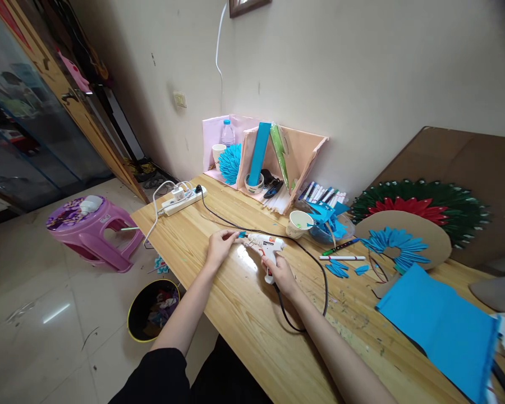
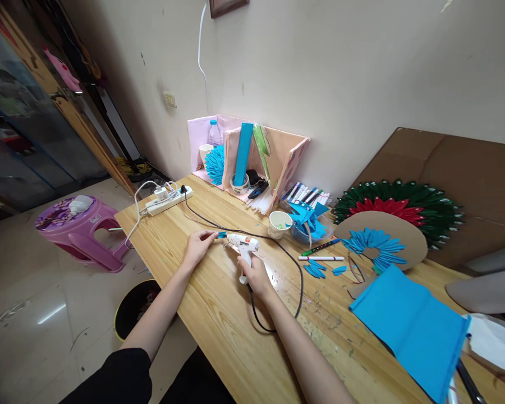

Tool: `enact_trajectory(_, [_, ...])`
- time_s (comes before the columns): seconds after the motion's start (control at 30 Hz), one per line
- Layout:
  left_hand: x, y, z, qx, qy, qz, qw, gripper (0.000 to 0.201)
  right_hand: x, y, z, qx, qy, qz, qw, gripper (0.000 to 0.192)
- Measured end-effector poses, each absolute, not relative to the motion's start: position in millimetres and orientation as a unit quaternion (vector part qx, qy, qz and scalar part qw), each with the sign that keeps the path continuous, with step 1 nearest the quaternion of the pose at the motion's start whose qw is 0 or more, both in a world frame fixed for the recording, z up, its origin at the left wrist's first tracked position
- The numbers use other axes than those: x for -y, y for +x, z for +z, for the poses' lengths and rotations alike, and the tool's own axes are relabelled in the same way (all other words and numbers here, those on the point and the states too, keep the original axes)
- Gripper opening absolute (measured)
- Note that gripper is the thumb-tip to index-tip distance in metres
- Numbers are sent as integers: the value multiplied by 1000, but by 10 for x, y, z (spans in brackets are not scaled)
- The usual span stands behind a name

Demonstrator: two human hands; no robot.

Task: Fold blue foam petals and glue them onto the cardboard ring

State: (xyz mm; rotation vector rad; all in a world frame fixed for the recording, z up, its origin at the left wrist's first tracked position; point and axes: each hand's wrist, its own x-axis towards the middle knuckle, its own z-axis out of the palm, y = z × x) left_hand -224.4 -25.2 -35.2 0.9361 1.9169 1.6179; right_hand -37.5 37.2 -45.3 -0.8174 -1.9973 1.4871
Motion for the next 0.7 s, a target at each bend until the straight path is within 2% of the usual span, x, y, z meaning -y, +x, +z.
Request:
enact_trajectory(0.27, [244,-2281,-379,-701,333,590,224,24,-373,-374,-481,734,-326,537,259,33])
enact_trajectory(0.47, [244,-2280,-376,-701,330,592,223,23,-371,-354,-509,704,-304,577,280,36])
enact_trajectory(0.7, [234,-2280,-400,-700,329,591,228,24,-358,-349,-512,727,-297,570,241,34])
